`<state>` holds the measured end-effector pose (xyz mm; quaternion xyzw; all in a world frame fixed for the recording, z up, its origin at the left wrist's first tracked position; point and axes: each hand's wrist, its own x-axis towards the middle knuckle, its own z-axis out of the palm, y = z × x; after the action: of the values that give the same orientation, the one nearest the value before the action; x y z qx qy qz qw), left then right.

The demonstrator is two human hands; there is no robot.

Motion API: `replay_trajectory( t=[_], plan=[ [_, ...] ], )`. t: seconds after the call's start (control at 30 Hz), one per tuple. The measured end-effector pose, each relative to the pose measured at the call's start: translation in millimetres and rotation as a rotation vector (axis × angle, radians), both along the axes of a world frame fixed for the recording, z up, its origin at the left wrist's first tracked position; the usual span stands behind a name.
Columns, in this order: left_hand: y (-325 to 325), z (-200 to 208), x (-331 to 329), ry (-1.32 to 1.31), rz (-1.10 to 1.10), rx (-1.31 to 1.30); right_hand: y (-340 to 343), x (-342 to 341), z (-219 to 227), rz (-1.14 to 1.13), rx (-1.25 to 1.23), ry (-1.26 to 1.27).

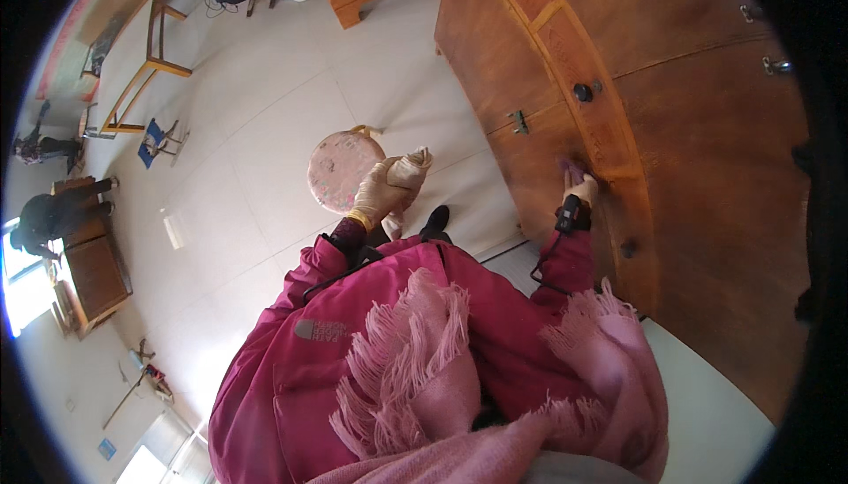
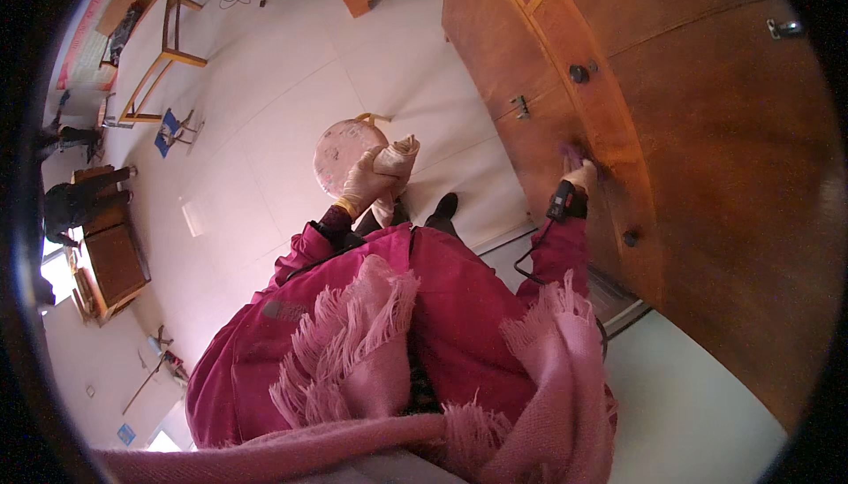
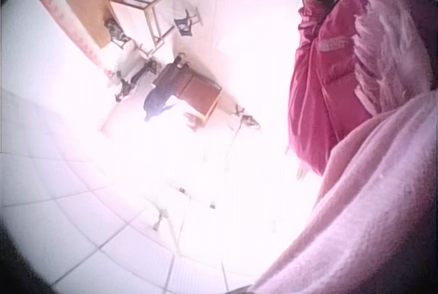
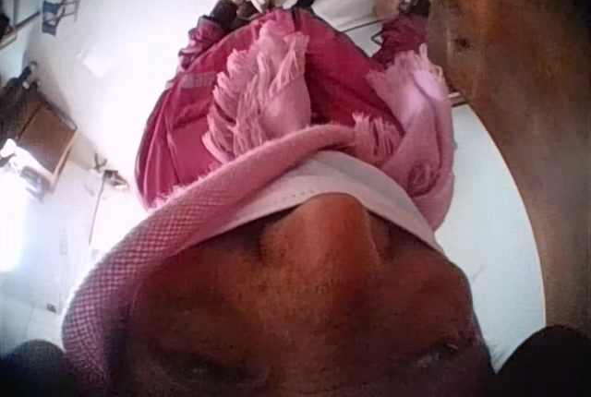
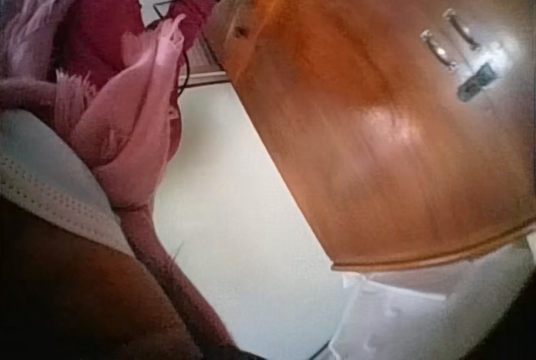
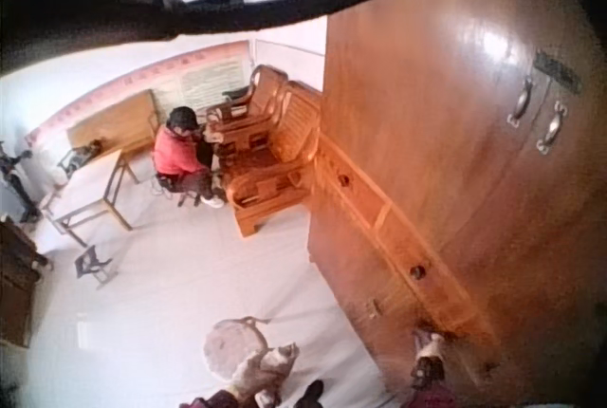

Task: The person wipes a wooden cabinet with a cloth while holding a spray bottle. They move around the cabinet, wiping different sections and occasionally switching cloths. Another person is visible in the background cleaning chairs.

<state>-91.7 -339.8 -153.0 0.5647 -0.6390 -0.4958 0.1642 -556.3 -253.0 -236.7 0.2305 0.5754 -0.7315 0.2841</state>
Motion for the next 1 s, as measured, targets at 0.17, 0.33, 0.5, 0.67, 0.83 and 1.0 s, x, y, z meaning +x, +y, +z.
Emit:
replay_trajectory(
  t=[0.17,0.33,0.5,0.67,0.83,1.0],
  plan=[
    [-28.0,-17.9,27.5,0.088,-0.001,0.03,-73.4,34.2,68.4,0.254,-0.067,0.294],
    [-56.5,-56.5,51.6,0.297,0.045,-0.018,-128.4,70.8,148.5,0.308,0.108,0.532],
    [-70.5,-87.3,69.3,0.213,0.034,-0.133,-166.3,81.2,192.6,0.378,0.302,1.135],
    [-79.5,-89.2,71.3,0.295,0.074,-0.041,-206.2,65.9,231.4,0.178,0.759,1.906],
    [-85.5,-60.9,59.6,0.31,0.196,0.077,-262.4,49.6,208.1,0.401,0.949,2.247],
    [-102.5,-42.7,27.9,0.251,0.322,0.059,-300.9,57.7,130.8,0.711,1.135,2.154]
  ],
)
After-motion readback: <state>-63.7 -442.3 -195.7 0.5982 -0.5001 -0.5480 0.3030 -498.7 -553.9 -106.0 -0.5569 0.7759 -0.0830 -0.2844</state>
